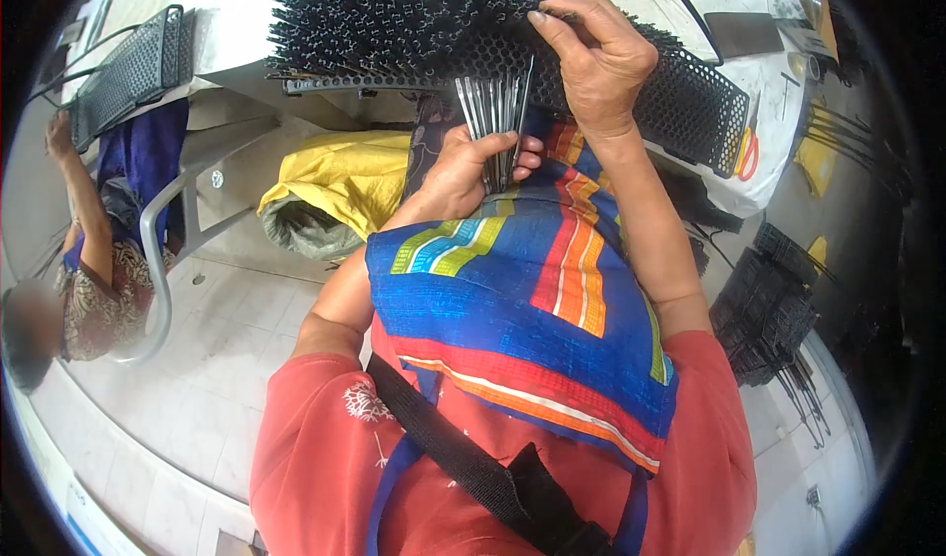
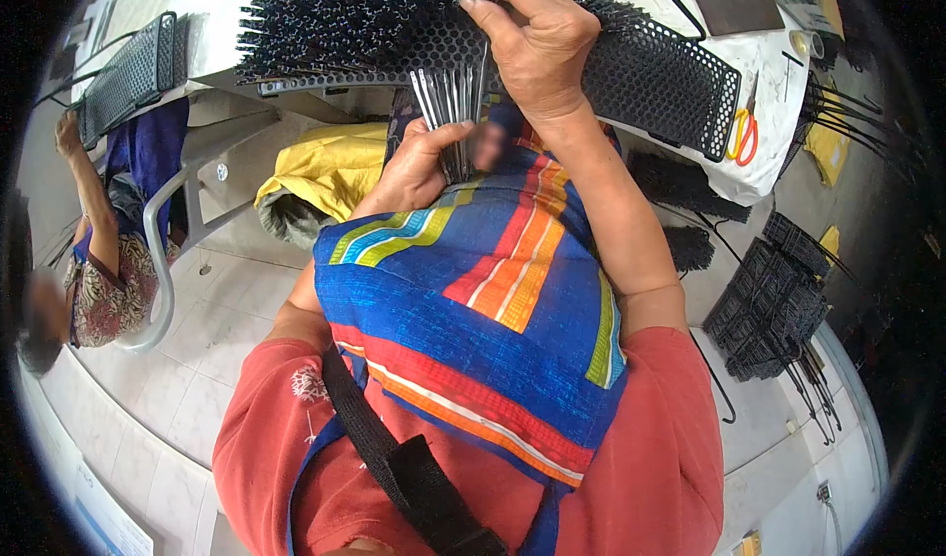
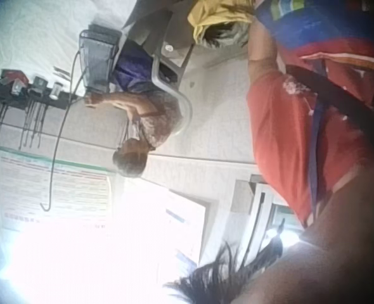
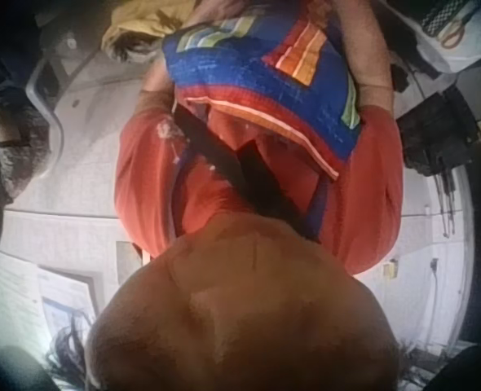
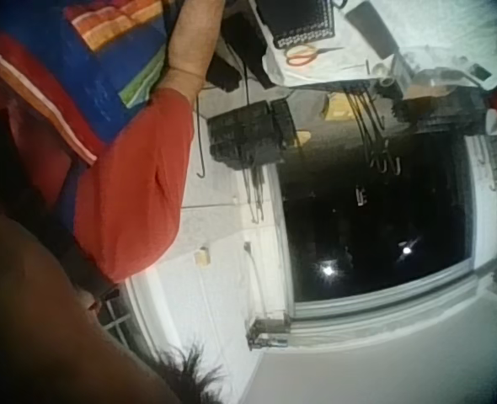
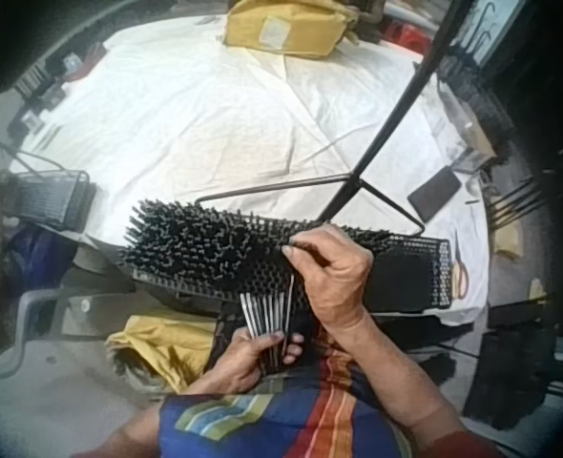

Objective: The person is manually inserting small metal tubes into a plastic brush base to assemble industrial brushes.

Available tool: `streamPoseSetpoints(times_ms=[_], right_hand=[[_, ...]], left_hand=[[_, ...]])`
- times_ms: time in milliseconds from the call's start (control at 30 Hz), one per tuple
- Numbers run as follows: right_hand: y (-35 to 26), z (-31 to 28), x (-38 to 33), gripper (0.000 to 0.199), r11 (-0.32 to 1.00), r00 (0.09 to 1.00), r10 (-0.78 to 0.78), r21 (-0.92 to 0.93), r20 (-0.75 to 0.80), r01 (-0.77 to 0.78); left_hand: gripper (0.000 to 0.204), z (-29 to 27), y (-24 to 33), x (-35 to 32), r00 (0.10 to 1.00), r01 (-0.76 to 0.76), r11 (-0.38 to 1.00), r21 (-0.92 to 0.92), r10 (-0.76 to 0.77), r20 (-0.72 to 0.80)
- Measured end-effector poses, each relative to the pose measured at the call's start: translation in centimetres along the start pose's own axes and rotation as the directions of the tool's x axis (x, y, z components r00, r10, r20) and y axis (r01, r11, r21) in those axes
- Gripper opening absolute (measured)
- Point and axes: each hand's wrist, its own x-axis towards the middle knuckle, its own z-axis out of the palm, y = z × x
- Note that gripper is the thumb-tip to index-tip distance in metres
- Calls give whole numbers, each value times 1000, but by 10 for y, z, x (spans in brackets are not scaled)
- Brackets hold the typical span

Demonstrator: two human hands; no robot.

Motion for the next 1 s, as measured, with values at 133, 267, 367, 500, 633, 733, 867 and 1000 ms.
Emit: streamPoseSetpoints(times_ms=[133, 267, 367, 500, 633, 733, 867, 1000], right_hand=[[11, -2, -3, 12, 999, 999, -33, -32, -16, 32], [18, -3, -5, 13, 1000, 1000, -21, 0, -21, 21], [14, 0, -4, 12, 999, 999, -35, -34, -21, 34], [7, -2, -1, 13, 995, 1000, -17, -100, 7, 18], [6, -3, 2, 11, 999, 1000, 24, 35, 11, -24], [-2, -1, 8, 12, 987, 988, -123, -91, 95, 132], [3, 2, 1, 21, 928, 955, -253, -240, 157, 285], [-3, -8, -12, 23, 979, 989, -142, -143, 44, 147]], left_hand=[[13, 1, -1, -1, 1000, -18, 1000, 24, 18, -3], [12, 1, -3, 1, 999, -38, 999, 31, 38, -15], [12, 1, -1, 2, 999, -23, 1000, 3, 23, -25], [13, 2, 0, 3, 1000, -15, 999, -29, 14, -10], [14, -1, -1, 7, 1000, -7, 1000, -16, 7, -15], [14, 2, 2, 7, 998, -2, 1000, -20, 1, -68], [14, 7, 6, 7, 999, 14, 999, -31, -15, -45], [14, 8, 7, 2, 999, -42, 996, 79, 43, -13]])
